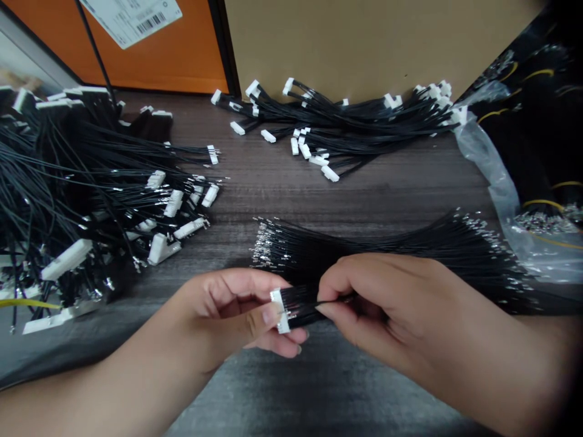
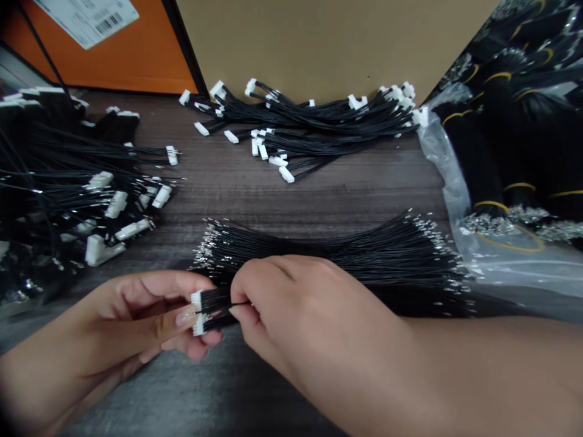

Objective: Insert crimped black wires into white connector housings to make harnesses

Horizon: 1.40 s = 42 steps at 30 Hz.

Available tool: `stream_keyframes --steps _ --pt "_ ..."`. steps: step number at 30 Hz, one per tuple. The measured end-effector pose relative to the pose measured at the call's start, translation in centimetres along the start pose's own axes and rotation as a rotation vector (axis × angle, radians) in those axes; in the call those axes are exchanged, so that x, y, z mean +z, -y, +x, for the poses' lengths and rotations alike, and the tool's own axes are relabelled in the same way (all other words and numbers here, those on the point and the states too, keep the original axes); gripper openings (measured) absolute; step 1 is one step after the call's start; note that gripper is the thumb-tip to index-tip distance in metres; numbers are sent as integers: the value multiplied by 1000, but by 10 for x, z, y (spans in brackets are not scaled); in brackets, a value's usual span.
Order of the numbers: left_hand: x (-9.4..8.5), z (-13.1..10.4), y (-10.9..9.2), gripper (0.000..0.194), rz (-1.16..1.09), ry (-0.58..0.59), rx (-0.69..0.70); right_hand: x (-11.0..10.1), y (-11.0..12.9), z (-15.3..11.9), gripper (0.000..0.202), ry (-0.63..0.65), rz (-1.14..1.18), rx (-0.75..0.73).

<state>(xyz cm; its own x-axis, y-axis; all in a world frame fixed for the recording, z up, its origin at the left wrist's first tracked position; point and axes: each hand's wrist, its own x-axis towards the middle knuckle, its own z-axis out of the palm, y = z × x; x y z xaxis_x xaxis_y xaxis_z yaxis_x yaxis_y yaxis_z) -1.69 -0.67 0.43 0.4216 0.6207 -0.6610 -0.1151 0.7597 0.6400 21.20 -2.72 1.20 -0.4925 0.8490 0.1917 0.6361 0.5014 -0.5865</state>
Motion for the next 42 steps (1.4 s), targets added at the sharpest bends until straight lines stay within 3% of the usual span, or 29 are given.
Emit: stream_keyframes --steps 11,23,35,42 --pt "-2 2 1 30 -26 20 1 -3 0 4 17 91 -8 0" --pt "2 3 1 23 -1 57 5 0 0 5 21 160 169 128" --pt "0 0 0 22 -10 30 10 4 3 6 22 109 130 64" --pt "-1 0 -1 18 12 49 17 4 0 4 27 113 -31 -69"
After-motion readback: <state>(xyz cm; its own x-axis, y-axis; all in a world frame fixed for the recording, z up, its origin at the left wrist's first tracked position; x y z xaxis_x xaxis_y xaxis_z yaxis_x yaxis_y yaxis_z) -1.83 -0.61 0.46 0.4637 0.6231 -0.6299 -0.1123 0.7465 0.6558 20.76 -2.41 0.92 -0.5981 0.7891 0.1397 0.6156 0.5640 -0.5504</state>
